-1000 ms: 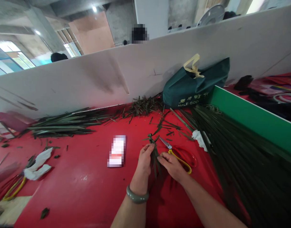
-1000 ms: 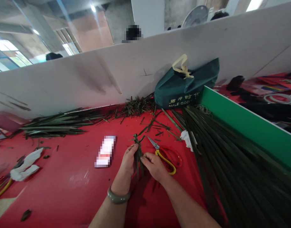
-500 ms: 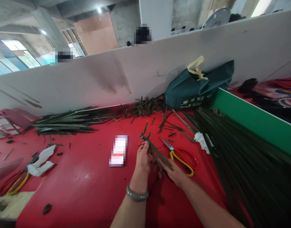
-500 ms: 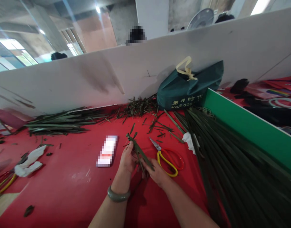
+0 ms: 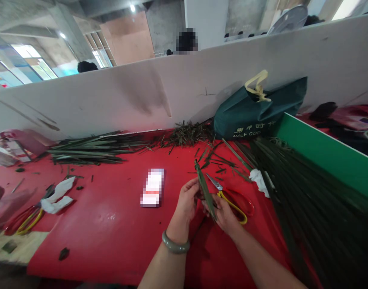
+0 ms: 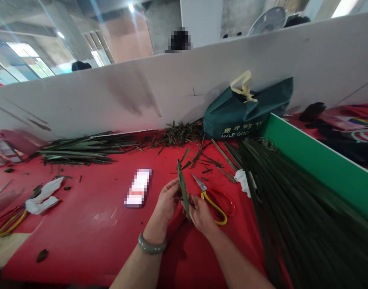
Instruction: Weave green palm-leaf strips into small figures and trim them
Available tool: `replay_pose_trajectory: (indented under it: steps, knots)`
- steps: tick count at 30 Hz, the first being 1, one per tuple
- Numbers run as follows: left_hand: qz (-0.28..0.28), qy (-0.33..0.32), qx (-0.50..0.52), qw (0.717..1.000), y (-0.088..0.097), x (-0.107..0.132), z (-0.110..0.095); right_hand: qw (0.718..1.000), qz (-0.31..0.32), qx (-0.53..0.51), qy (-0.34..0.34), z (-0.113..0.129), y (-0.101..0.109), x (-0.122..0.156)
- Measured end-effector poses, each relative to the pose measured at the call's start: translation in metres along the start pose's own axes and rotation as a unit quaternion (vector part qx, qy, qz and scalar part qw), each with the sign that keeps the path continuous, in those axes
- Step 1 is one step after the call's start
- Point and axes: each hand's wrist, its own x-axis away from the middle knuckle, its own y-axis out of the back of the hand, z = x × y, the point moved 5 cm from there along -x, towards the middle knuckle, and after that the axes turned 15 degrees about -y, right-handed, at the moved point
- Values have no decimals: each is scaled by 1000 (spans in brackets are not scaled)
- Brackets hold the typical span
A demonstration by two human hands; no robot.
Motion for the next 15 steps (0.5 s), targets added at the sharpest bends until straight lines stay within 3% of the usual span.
replay_pose_trajectory:
  steps: [4,8,15]
  knots:
    - [-38,-24,-4,999,-1,0,-5,995,-35,82,33,-2,1,0]
    - [-83,-48,16,995,4,-2,-10,971,-48,203,115,-2,5,6]
    - [-38,-57,31,997,10,-4,-6,941,-88,293,144,1,10,7]
